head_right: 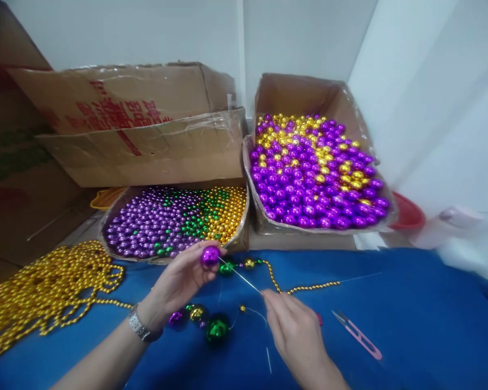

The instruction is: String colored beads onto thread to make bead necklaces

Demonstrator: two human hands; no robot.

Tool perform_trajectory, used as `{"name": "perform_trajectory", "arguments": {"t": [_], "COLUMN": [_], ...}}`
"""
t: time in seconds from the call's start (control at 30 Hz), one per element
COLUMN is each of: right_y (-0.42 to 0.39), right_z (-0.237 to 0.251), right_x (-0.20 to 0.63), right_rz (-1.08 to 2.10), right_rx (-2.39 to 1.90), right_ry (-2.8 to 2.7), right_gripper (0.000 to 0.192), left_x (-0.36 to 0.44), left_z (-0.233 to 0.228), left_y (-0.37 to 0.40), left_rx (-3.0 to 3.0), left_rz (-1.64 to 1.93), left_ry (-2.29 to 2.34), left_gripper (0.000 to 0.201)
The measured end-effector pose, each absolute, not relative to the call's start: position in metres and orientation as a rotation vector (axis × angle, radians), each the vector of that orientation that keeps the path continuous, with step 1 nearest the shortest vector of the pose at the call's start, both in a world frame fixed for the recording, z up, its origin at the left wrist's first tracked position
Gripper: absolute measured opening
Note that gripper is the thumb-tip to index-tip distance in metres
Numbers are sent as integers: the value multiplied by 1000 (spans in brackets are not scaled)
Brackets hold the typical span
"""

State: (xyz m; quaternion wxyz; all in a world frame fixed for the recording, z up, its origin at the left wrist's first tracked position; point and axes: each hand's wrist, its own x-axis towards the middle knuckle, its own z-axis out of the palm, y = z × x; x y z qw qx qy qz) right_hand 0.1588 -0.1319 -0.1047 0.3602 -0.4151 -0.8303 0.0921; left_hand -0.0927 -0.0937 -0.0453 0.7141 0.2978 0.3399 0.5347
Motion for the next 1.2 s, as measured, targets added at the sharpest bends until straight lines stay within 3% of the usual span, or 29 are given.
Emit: {"name": "perform_trajectory", "arguments": {"t": [0.3, 0.8, 1.2], "right_y": [-130, -132, -128], "right_z": [-105, -111, -100], "right_x": [155, 147, 141], "right_rz": [-37, 174, 202], "right_rx": [-1096, -1073, -1019], "right_ry": [-2255, -2234, -2086], "right_gripper": [25, 25, 21], "left_x": [-86, -79, -88], "left_z": [-46, -55, -46], "left_y": [-102, -107, -108], "left_rx": [1072, 774, 1082], "left_rz": [1133, 1155, 1090], "left_ry": [984, 876, 977], "left_gripper": [27, 23, 34]}}
